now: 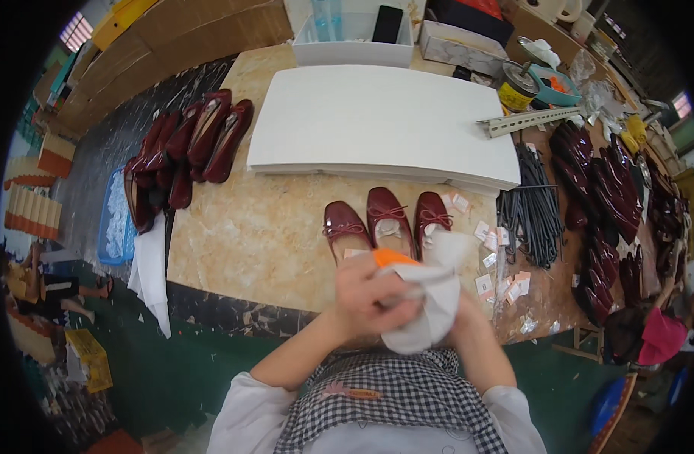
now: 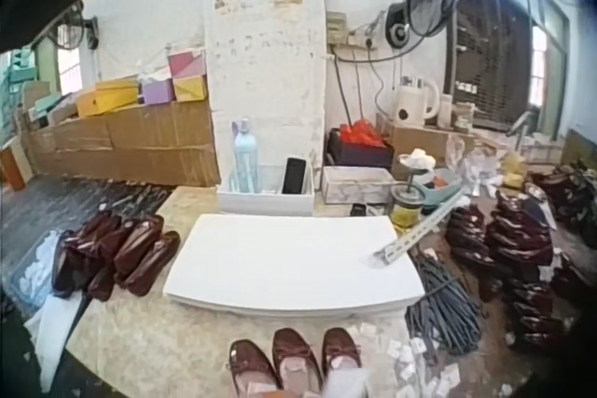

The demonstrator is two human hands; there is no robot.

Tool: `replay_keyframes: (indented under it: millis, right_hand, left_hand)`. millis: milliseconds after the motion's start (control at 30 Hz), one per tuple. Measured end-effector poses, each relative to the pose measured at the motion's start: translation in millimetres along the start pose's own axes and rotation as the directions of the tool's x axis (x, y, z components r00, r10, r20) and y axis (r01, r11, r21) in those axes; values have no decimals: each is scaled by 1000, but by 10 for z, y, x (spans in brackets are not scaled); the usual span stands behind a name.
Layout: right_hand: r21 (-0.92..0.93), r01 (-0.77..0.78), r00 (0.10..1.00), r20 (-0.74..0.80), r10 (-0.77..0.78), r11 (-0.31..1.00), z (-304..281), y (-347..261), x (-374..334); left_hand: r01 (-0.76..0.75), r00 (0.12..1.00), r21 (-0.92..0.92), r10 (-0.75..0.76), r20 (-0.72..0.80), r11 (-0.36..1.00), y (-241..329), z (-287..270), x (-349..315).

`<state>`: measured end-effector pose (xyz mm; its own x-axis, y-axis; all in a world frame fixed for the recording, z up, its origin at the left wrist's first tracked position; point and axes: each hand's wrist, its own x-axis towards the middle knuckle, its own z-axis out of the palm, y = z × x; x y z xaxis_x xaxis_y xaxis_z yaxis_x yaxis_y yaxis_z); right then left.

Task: The person cleans maroon patent leather shoes using a white cloth and a small orange tool. They wipe the exterior and interior surfaces, then insert a metal rod into the shoe to adjust the shape. The person repeats this process for multiple pairs of shoes on the table.

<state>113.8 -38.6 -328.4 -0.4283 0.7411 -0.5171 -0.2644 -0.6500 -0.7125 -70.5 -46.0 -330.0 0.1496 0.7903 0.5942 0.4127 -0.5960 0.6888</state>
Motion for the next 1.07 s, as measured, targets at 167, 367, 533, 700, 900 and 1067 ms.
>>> replay_keyframes:
  millis: [167, 367, 533, 700, 900, 1067]
  right_hand:
    - [-749, 641, 706, 488, -513, 170, 395, -91, 4]
    - [-488, 517, 805, -3, -593, 703, 232, -116, 665]
    - [-794, 512, 676, 608, -417, -327, 362, 215, 728]
    - [-719, 278, 727, 591, -350, -637, 428, 534, 1329]
    - [-830, 515, 720, 555, -416, -216, 231, 127, 1170]
    - [-904, 230, 814, 381, -439, -359, 334, 267, 1437]
  left_hand:
    - [527, 741, -433, -645, -186, 731, -91, -112, 21]
    - [743, 663, -112, -704, 254, 660, -285, -232, -317]
    - [125, 863, 575, -374, 338, 808, -2, 141, -784]
    - [18, 793, 620, -389, 468, 784, 81, 226, -790]
    - [11, 808, 655, -393, 439, 755, 79, 213, -832]
    - [-39, 773, 679, -408, 485, 733, 39, 200, -810]
